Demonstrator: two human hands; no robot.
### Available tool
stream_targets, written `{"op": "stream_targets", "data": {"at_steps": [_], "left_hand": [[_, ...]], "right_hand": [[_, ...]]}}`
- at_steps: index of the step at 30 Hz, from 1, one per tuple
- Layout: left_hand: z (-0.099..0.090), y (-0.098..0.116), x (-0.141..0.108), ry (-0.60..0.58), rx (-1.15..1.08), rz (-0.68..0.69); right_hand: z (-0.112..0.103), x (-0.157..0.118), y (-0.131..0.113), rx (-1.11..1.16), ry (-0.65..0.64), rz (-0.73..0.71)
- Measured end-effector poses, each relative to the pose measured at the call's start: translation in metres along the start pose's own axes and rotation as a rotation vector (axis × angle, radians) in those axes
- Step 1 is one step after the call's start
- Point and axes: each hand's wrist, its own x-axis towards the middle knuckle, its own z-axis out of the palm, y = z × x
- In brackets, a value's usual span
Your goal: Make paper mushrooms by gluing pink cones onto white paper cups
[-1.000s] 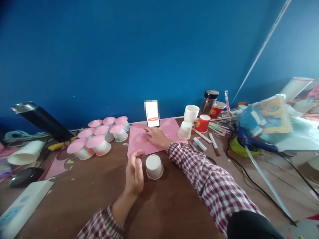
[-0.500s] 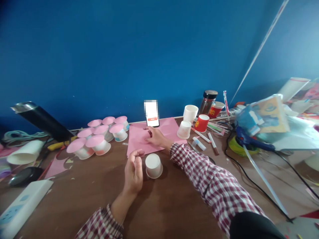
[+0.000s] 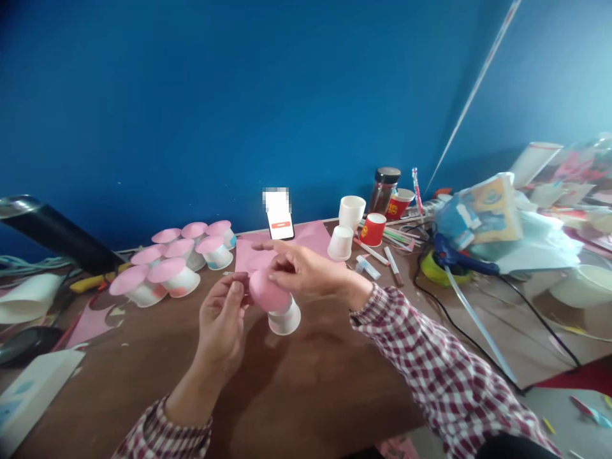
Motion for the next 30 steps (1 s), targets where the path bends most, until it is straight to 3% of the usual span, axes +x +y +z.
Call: {"op": "stream_targets", "data": {"at_steps": [4, 7, 10, 17, 30], "left_hand": [[0.006, 0.007, -0.003, -0.025, -0.111, -0.18], [0.009, 0.012, -0.003, 0.072, -0.196, -0.2], [0.01, 0.013, -0.003, 0.113, -0.23, -0.218], [0.012, 0.001, -0.009, 0.02, -0.118, -0.262], [0.012, -0.007, -0.012, 0.065, 0.019, -0.366]], "right_hand": [[0.013, -0.005, 0.002, 0.097, 0.085, 0.027], [0.018, -0.012, 0.012, 0.216, 0.231, 0.101], [0.02, -0.023, 0.02, 0.303, 0.265, 0.183], [0.028, -0.035, 0.032, 0.458, 0.407, 0.28], [0.033, -0.036, 0.04, 0.48, 0.415, 0.377]]}}
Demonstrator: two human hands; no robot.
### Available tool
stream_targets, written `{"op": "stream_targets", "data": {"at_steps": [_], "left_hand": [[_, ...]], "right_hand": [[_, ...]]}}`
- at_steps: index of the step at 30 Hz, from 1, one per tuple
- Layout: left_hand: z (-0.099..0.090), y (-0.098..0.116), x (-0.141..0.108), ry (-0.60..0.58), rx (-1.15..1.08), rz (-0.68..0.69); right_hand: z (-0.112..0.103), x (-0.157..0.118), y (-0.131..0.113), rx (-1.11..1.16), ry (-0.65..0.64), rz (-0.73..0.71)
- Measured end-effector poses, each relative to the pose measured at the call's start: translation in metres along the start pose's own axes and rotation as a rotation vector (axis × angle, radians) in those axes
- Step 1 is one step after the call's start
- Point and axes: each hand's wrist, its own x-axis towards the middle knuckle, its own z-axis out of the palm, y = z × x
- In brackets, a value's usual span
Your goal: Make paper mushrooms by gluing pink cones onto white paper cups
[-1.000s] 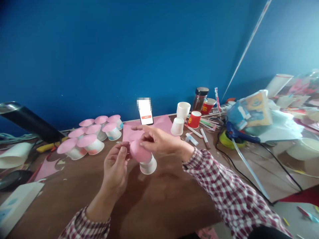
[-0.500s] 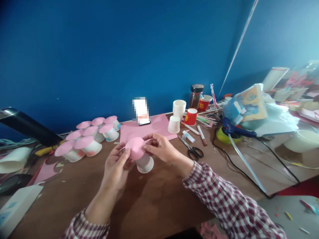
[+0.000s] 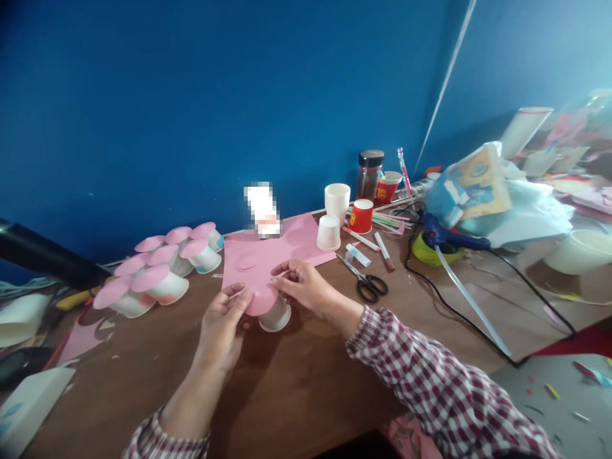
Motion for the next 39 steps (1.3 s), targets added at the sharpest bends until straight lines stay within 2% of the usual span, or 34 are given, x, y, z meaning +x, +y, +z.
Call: {"op": "stream_targets", "data": {"at_steps": [6, 14, 24, 29, 39], "left_hand": [[0.002, -0.003, -0.004, -0.014, 0.046, -0.038], [-0.001, -0.01, -0.001, -0.041, 0.09, -0.03], [-0.002, -0.013, -0.002, -0.063, 0.108, -0.017], [-0.002, -0.014, -0.001, -0.07, 0.12, 0.013], [0.002, -0.012, -0.004, -0.076, 0.145, -0.024]], "right_hand": [[-0.005, 0.001, 0.008, -0.032, -0.048, -0.01], [-0.013, 0.002, 0.01, -0.251, -0.029, -0.086], [-0.014, 0.003, 0.015, -0.037, -0.072, -0.005], [-0.016, 0.004, 0.017, -0.103, -0.047, -0.027], [-0.018, 0.005, 0.018, -0.252, -0.048, -0.112]]}}
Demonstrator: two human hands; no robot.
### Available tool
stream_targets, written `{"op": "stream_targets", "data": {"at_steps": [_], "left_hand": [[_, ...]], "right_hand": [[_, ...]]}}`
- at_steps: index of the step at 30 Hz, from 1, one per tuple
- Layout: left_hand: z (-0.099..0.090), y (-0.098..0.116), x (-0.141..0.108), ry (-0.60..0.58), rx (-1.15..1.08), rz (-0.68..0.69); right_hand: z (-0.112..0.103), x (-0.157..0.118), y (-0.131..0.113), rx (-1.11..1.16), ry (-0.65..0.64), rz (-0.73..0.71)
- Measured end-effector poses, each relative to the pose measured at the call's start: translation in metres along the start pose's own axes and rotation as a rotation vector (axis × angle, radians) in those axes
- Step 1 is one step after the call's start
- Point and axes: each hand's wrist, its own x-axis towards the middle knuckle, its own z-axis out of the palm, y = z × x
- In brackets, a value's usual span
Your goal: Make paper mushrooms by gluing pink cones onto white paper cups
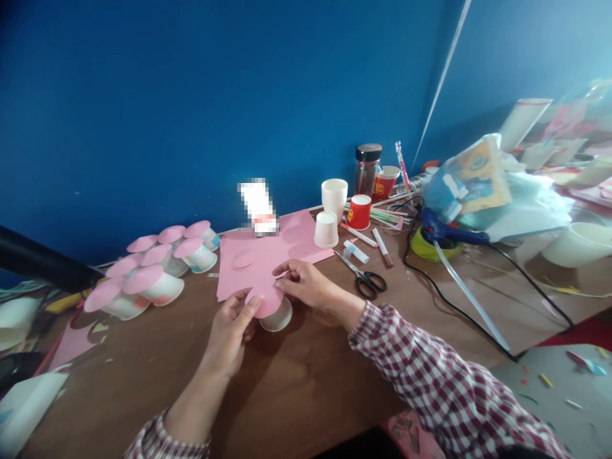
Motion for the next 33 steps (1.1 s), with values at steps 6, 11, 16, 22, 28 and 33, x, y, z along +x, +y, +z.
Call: {"op": "stream_targets", "data": {"at_steps": [6, 11, 16, 22, 28, 33], "left_hand": [[-0.001, -0.001, 0.0, -0.028, -0.017, -0.012], [-0.002, -0.001, -0.001, -0.035, -0.011, -0.004], [0.001, 0.003, -0.003, -0.031, -0.005, -0.019], [0.003, 0.006, -0.004, -0.048, 0.029, -0.016], [0.003, 0.006, -0.004, -0.035, 0.046, -0.012], [0.002, 0.004, -0.003, -0.034, 0.048, -0.014]], "right_hand": [[-0.001, -0.001, -0.002, -0.059, -0.007, -0.003], [-0.001, -0.002, -0.004, -0.071, -0.006, -0.025], [-0.003, -0.001, -0.002, -0.059, -0.013, -0.026], [-0.001, -0.002, -0.006, -0.061, -0.002, -0.027], [-0.005, -0.008, -0.015, 0.075, -0.083, 0.141], [-0.01, -0.014, -0.015, 0.142, -0.171, 0.167]]}}
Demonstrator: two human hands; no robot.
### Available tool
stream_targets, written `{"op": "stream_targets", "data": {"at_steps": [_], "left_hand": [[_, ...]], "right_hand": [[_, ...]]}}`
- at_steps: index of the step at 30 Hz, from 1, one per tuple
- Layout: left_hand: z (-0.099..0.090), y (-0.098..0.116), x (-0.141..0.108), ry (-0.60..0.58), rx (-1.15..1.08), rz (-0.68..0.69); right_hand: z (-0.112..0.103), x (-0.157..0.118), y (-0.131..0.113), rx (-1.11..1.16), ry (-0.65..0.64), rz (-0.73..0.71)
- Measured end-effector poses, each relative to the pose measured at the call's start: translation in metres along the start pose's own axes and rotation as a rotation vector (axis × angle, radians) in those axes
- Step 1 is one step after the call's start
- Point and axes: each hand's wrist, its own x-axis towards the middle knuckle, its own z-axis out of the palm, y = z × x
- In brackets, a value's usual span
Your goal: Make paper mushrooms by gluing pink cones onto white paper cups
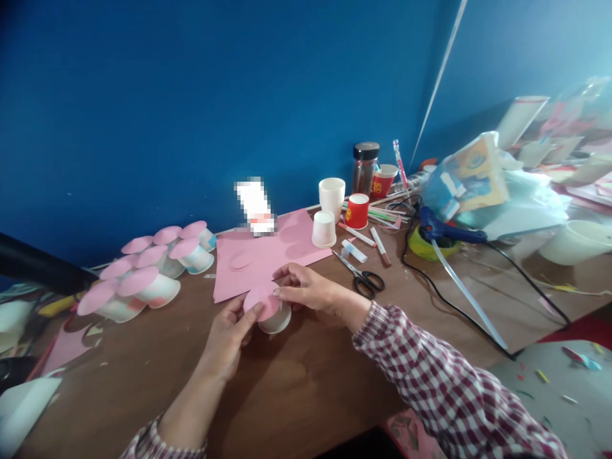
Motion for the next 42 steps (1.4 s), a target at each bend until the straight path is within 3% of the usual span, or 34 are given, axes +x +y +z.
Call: {"op": "stream_targets", "data": {"at_steps": [14, 25, 32, 42], "left_hand": [[-0.001, 0.001, -0.001, -0.042, 0.067, 0.01], [-0.021, -0.006, 0.004, -0.314, 0.22, 0.062], [-0.018, -0.014, 0.004, -0.176, 0.49, 0.186], [-0.015, -0.012, 0.002, -0.18, 0.425, 0.187]], "right_hand": [[0.004, 0.001, 0.002, 0.062, 0.03, 0.095], [0.002, 0.003, 0.006, 0.092, -0.002, 0.087], [0.003, 0.003, 0.006, 0.094, -0.003, 0.095], [0.004, 0.003, 0.005, 0.107, 0.005, 0.083]]}}
